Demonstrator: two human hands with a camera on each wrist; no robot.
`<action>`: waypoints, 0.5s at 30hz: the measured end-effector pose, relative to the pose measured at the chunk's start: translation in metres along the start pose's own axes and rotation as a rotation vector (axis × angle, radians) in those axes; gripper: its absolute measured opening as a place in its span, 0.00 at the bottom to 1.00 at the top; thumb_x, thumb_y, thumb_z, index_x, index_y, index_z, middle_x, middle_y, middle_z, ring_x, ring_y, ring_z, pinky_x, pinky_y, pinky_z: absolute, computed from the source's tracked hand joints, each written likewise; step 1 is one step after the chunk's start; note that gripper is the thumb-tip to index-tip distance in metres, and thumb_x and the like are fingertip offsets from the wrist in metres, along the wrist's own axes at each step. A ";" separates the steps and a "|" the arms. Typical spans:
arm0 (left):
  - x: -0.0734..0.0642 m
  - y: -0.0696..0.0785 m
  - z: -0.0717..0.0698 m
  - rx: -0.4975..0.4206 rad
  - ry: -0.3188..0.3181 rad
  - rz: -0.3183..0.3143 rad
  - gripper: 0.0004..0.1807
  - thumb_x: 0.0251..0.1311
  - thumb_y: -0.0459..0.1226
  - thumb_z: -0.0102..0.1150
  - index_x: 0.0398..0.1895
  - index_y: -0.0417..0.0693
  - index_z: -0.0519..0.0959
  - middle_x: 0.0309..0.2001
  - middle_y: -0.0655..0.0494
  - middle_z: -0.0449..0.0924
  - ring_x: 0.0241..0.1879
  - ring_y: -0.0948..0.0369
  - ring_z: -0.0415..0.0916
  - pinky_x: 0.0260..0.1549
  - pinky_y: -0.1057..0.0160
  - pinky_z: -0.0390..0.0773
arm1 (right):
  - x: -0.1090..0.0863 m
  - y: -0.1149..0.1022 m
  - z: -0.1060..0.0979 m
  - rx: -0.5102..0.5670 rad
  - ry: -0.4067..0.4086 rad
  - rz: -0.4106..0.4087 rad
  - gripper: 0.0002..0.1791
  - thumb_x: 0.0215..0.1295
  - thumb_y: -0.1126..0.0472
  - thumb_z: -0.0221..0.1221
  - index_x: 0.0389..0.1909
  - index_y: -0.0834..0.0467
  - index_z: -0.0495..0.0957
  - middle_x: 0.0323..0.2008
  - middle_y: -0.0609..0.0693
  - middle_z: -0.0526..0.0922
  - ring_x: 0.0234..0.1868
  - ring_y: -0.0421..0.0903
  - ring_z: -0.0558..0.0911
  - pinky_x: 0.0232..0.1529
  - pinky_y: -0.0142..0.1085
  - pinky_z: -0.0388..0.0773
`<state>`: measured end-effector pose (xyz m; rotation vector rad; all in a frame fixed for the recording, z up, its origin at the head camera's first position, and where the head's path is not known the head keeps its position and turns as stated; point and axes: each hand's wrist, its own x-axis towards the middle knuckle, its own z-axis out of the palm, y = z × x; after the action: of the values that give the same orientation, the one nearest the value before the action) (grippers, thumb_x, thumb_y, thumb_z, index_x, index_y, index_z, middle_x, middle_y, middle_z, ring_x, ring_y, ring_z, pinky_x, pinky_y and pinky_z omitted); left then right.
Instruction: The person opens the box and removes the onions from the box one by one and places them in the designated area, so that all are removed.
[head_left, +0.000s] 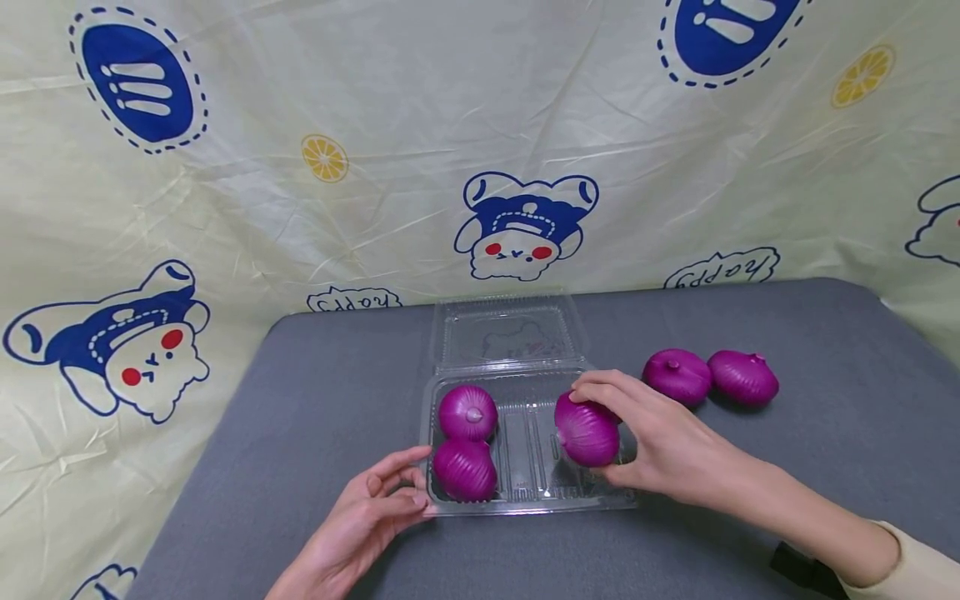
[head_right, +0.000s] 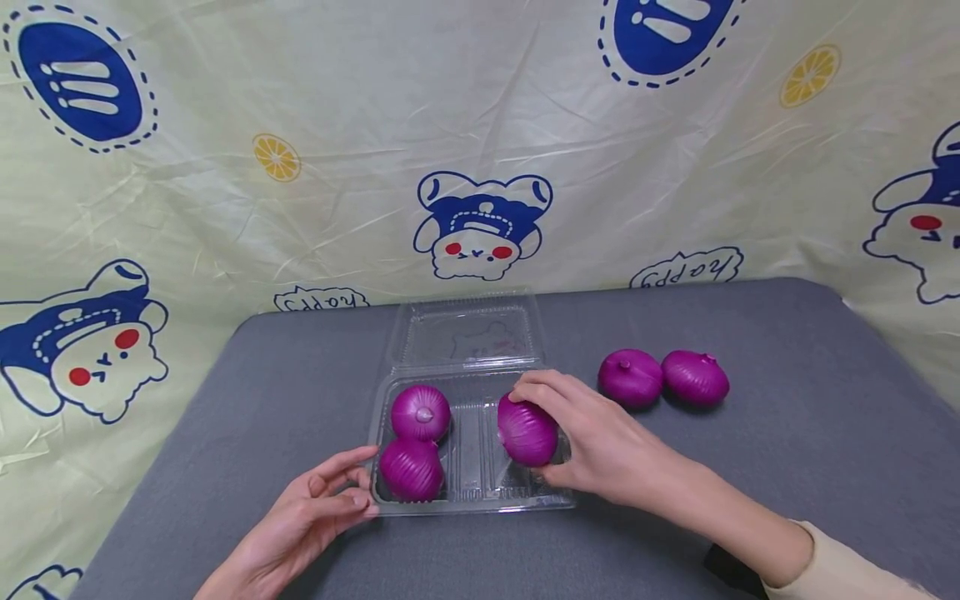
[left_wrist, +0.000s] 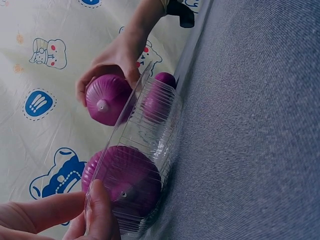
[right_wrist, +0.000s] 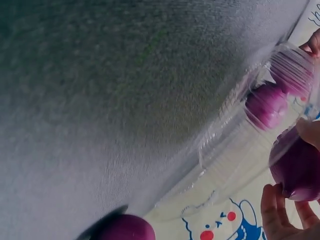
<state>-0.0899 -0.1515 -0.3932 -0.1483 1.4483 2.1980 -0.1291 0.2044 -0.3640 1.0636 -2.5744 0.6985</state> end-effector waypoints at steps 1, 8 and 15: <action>0.000 0.000 0.000 0.000 0.002 0.000 0.34 0.61 0.21 0.54 0.71 0.31 0.58 0.41 0.48 0.72 0.38 0.57 0.77 0.49 0.56 0.80 | -0.001 0.000 -0.002 -0.018 0.013 0.006 0.50 0.29 0.59 0.83 0.61 0.51 0.72 0.60 0.47 0.72 0.58 0.47 0.74 0.45 0.45 0.84; 0.000 0.001 0.000 0.003 0.000 -0.002 0.34 0.60 0.21 0.54 0.71 0.31 0.58 0.41 0.48 0.72 0.38 0.57 0.77 0.49 0.57 0.80 | -0.008 -0.005 -0.014 -0.127 0.095 -0.040 0.52 0.24 0.57 0.83 0.61 0.51 0.75 0.61 0.49 0.73 0.58 0.47 0.74 0.47 0.50 0.82; -0.001 0.001 0.000 -0.002 -0.002 -0.005 0.35 0.60 0.21 0.55 0.71 0.31 0.58 0.41 0.48 0.72 0.38 0.57 0.77 0.49 0.57 0.80 | -0.017 0.000 -0.022 -0.177 0.174 0.023 0.53 0.19 0.60 0.84 0.59 0.54 0.74 0.56 0.51 0.71 0.53 0.47 0.74 0.40 0.45 0.85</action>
<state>-0.0895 -0.1520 -0.3923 -0.1498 1.4431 2.1949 -0.1163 0.2261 -0.3522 0.8787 -2.4496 0.5307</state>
